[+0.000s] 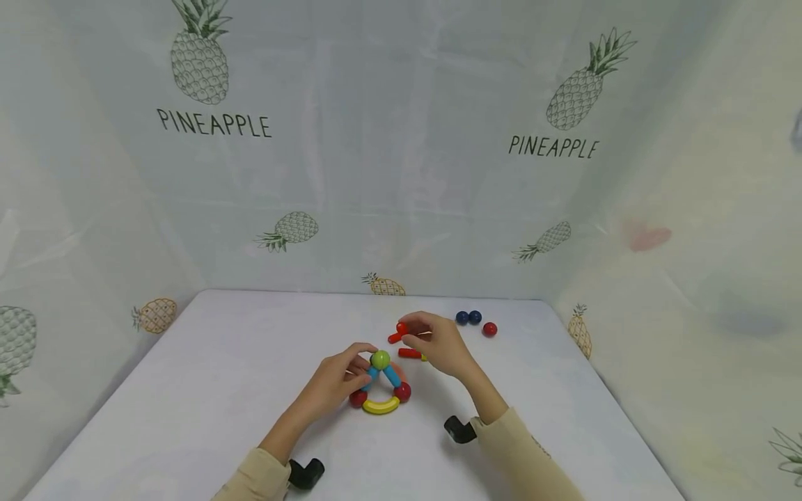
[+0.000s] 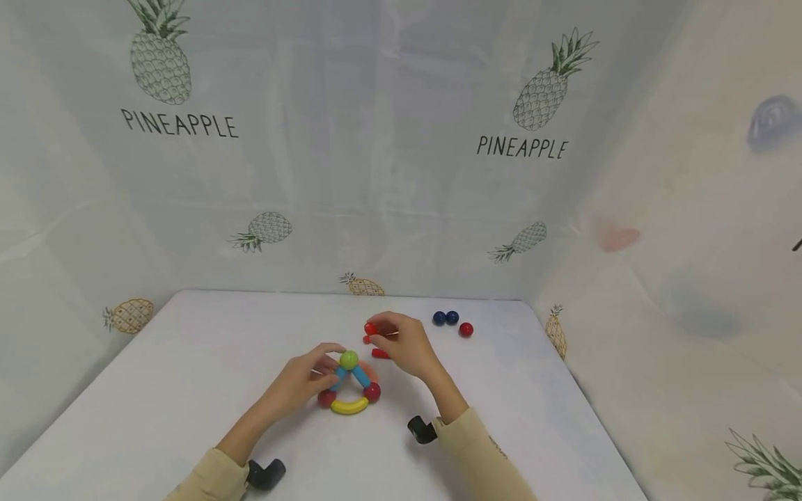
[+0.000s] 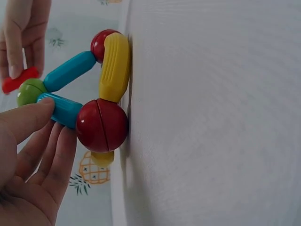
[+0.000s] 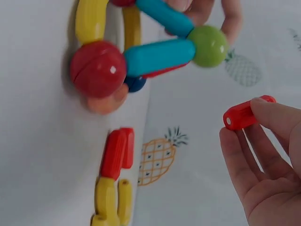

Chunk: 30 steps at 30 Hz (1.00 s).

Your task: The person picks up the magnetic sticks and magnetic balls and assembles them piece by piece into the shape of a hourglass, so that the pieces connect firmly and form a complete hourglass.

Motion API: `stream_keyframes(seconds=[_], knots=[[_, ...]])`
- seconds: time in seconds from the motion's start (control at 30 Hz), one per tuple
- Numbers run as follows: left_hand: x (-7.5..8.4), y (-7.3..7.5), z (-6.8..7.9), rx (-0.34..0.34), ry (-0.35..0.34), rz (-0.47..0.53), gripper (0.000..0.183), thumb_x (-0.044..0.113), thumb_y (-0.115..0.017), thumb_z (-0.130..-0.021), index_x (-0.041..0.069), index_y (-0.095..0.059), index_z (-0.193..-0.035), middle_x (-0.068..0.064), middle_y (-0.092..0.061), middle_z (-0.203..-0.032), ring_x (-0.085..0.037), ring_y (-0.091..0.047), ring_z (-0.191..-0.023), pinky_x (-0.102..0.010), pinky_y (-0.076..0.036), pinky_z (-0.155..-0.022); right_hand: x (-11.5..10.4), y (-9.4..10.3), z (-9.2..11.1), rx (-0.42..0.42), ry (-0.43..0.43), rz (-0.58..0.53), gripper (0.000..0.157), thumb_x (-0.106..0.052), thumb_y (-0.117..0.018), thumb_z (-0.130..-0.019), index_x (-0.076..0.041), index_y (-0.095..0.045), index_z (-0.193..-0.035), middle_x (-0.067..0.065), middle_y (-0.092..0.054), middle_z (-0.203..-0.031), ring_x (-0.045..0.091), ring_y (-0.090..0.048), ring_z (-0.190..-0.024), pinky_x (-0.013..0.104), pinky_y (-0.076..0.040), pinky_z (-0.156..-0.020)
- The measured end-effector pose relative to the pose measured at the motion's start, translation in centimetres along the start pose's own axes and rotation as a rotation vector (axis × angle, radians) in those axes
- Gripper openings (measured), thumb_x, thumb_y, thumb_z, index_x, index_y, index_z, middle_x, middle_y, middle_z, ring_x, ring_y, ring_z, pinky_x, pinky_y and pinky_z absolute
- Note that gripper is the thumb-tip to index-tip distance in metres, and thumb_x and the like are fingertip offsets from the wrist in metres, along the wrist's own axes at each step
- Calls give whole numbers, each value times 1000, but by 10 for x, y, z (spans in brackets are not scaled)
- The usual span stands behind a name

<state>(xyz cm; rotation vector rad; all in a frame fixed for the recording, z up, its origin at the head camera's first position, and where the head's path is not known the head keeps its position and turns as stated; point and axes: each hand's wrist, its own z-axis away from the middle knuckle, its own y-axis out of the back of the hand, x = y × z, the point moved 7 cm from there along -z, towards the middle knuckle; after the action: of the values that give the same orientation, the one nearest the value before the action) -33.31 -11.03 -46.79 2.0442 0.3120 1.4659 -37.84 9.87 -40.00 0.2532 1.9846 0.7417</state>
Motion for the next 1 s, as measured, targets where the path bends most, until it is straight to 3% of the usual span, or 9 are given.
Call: stream_keyframes(seconds=[0.4,1.0], knots=[[-2,-1,0,6,-18,14,48,11,-74,-101,31,-57,-141,-6,-74,-115,-13,-69,-101,-31,-60,-91,-17,-15,13,16,27,-120,27,-12,-79,-97,-20,-71,-122,-5,-77,-108,12,-75,-99,29,-62,-91],[-1,2,2,5,-22,22,48,12,-75,-100,30,-57,-142,-4,-74,-115,-13,-69,-101,-33,-61,-91,-20,-29,13,61,53,-157,26,-11,-80,-96,-16,-71,-120,-3,-77,-108,13,-74,-100,28,-62,-89]])
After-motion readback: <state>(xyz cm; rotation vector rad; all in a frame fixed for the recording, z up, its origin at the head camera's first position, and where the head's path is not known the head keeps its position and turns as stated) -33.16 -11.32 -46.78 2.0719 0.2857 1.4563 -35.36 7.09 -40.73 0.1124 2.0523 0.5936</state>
